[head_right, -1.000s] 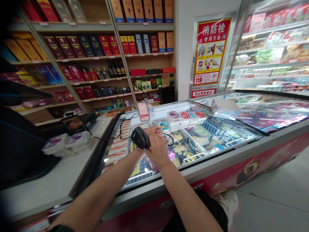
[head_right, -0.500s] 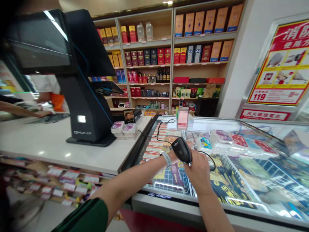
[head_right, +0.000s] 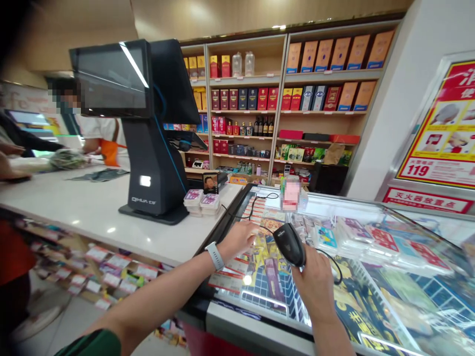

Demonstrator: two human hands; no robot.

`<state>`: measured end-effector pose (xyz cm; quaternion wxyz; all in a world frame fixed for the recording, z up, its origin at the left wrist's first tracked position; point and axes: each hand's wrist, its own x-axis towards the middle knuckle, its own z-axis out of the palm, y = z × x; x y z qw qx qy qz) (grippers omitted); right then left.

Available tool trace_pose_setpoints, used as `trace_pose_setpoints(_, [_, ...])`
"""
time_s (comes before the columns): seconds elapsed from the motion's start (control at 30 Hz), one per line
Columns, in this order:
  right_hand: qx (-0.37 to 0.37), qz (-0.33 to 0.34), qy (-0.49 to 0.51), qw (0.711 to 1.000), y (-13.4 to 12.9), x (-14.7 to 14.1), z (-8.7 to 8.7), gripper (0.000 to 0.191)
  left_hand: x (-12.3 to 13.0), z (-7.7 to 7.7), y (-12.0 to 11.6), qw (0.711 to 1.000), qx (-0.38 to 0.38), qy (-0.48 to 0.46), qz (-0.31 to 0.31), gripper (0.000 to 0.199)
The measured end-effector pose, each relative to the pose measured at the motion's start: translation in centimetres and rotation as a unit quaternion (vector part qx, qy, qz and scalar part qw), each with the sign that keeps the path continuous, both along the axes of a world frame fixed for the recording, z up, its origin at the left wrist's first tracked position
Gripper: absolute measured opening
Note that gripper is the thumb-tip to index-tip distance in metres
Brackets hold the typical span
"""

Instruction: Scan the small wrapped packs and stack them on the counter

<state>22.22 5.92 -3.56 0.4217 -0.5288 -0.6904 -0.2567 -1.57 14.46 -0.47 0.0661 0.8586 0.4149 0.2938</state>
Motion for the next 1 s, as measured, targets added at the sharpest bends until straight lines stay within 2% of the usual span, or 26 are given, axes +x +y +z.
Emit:
trace_pose_setpoints(0.17, [-0.005, -0.004, -0.008, 1.0, 0.0, -0.1, 0.1, 0.026, -2.8, 0.2, -0.1, 0.989, 0.072, 0.015, 0.124, 0.03])
trace_pose_setpoints(0.47, [-0.012, -0.011, -0.013, 1.0, 0.2, 0.3, -0.2, 0.029, -5.8, 0.7, 0.3, 0.958, 0.164, 0.047, 0.23, 0.043])
trace_pose_setpoints(0.7, [-0.011, -0.014, -0.016, 1.0, 0.0, 0.1, 0.0, 0.028, -9.7, 1.0, 2.8, 0.928, 0.157, 0.073, 0.329, 0.057])
trace_pose_setpoints(0.83, [-0.015, -0.001, -0.018, 1.0, 0.1, 0.1, 0.0, 0.027, -11.1, 1.1, 3.5, 0.926, 0.135, 0.103, 0.337, 0.052])
trace_pose_setpoints(1.0, [-0.015, -0.001, -0.012, 1.0, 0.2, 0.2, -0.1, 0.027, -11.7, 1.4, 3.2, 0.926, 0.159, 0.123, 0.318, 0.047])
